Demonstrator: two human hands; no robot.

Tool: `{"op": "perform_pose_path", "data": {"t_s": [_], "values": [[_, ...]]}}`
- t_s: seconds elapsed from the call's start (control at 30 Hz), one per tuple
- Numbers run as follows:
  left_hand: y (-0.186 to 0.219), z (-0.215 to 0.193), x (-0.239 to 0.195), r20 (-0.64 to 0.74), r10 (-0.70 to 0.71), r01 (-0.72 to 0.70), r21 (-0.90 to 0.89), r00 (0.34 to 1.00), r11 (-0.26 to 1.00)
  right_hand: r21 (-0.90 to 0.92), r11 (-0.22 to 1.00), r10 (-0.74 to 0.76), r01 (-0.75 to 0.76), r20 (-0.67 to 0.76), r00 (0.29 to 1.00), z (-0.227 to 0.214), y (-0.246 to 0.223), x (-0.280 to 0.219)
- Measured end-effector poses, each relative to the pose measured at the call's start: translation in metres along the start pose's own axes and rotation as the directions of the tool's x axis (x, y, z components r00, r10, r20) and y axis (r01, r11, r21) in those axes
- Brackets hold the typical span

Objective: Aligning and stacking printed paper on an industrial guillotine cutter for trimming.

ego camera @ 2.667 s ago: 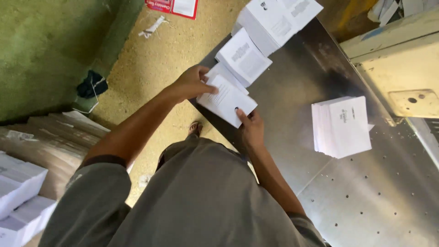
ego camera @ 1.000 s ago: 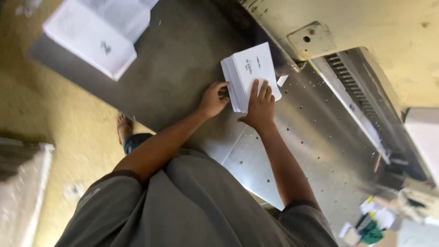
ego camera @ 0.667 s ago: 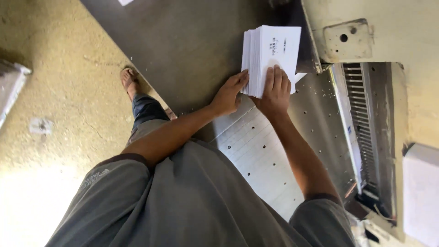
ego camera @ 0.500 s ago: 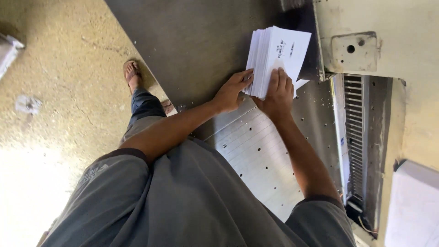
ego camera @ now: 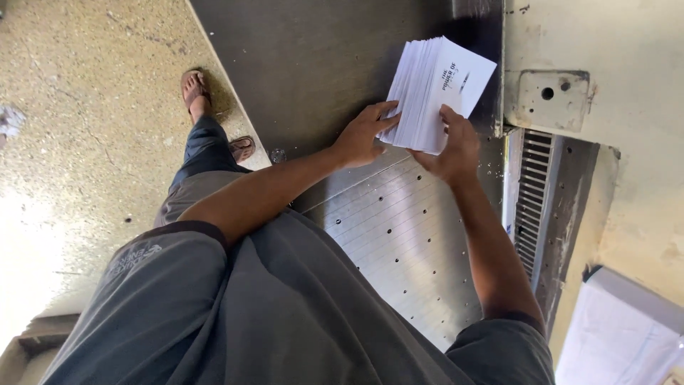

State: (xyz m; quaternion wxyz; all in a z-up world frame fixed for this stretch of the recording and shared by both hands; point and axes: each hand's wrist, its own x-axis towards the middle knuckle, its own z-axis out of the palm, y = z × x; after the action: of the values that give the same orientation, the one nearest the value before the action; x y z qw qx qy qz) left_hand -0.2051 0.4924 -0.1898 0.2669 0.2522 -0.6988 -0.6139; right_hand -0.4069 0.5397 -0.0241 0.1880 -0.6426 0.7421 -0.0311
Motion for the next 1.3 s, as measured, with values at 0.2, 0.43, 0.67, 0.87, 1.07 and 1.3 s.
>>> {"op": "perform_pose_path", "data": {"t_s": [0.2,0.43,0.67,0.87,1.07,1.3], "values": [[0.007,-0.010,0.001,0.029,0.037,-0.035,-0.053,0.999,0.998,-0.376,0.892,-0.314,0.251,-0.118,0.942,0.036,-0.003,-0.005],[0.016,-0.012,-0.001,0.015,0.085,-0.085,-0.015,0.996,0.996,-0.329,0.920,-0.307,0.211,-0.273,0.912,0.041,0.033,-0.004],[0.005,0.005,0.002,-0.087,0.046,-0.044,0.030,0.995,0.999,-0.150,0.939,-0.340,0.309,-0.276,0.899,0.011,0.023,-0.003],[0.020,0.003,-0.001,-0.157,0.009,0.002,0.070,0.988,0.998,-0.150,0.941,-0.335,0.304,-0.270,0.903,0.005,0.012,-0.005],[0.045,0.028,0.044,-0.126,-0.384,0.209,-0.666,0.915,0.716,-0.106,0.979,-0.198,0.172,-0.334,0.921,0.019,0.019,-0.013],[0.085,0.002,0.106,0.260,-0.694,0.716,-0.472,0.671,0.515,-0.178,0.984,-0.097,0.009,-0.492,0.865,0.057,-0.007,-0.022]]}}
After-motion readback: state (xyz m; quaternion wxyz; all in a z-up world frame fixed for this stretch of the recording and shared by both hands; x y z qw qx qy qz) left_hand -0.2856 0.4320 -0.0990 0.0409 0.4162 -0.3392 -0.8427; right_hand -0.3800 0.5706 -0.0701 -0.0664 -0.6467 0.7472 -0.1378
